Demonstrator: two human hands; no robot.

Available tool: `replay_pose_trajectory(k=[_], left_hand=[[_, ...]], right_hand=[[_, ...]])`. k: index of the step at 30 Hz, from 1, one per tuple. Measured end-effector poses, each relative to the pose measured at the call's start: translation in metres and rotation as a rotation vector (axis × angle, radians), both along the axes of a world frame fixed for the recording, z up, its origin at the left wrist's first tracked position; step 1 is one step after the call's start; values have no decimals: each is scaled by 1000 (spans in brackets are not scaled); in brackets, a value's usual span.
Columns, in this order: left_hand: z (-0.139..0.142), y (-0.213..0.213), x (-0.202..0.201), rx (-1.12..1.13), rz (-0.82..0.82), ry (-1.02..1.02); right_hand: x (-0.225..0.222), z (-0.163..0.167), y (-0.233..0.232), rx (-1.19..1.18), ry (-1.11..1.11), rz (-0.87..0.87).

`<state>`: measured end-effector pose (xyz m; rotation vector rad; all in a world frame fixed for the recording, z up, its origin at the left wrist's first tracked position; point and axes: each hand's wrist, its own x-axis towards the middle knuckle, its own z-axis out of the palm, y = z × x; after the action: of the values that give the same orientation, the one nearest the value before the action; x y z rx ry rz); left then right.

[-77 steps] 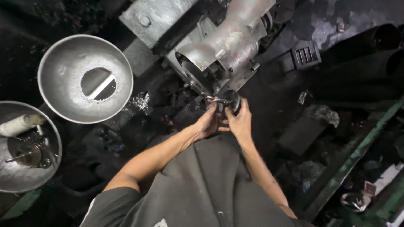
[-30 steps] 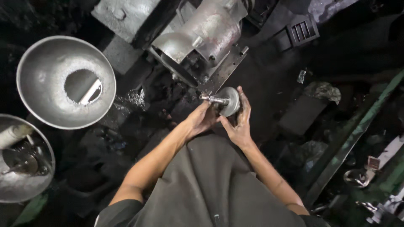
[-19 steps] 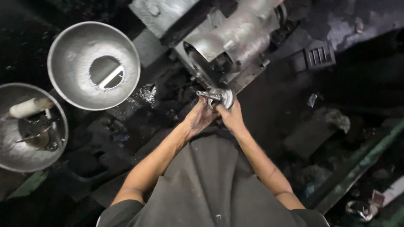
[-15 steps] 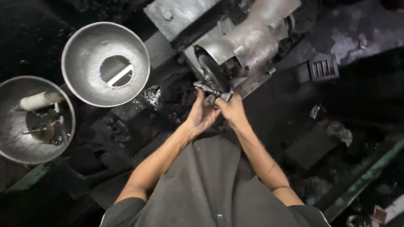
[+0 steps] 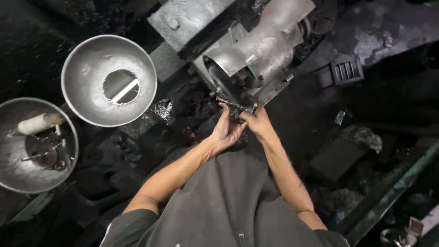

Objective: The person grinds the edges of small metal parts against a bench grinder, rotating them to smooth different sides. The person occasionally dips the parts into a metal bowl containing liquid and other small items, then resumes grinding.

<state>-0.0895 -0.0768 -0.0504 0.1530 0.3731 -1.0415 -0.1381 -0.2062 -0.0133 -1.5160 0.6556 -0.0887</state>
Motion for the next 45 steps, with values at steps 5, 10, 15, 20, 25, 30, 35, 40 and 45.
replay_pose_trajectory(k=[5, 10, 15, 20, 25, 30, 35, 40, 45], left_hand=[[-6, -14, -9, 0, -60, -37], [-16, -19, -18, -25, -142, -53], [-9, -10, -22, 99, -308, -178], [10, 14, -14, -188, -363, -417], [9, 28, -10, -121, -213, -471], [8, 39, 1, 52, -37, -374], [25, 42, 17, 100, -1, -328], [25, 31, 17, 137, -14, -283], [10, 8, 8, 123, -116, -203]], right_hand=[[-17, -4, -10, -52, -5, -34], [-30, 5, -10, -6, 2, -108], [-54, 21, 1, -44, -119, -107], [-91, 38, 18, -258, -442, -28], [-65, 20, 13, -96, -300, 23], [-14, 1, 35, -245, -198, -27], [11, 16, 49, -63, -166, -36], [13, 17, 40, -80, -163, -27], [-8, -2, 17, -67, -97, -17]])
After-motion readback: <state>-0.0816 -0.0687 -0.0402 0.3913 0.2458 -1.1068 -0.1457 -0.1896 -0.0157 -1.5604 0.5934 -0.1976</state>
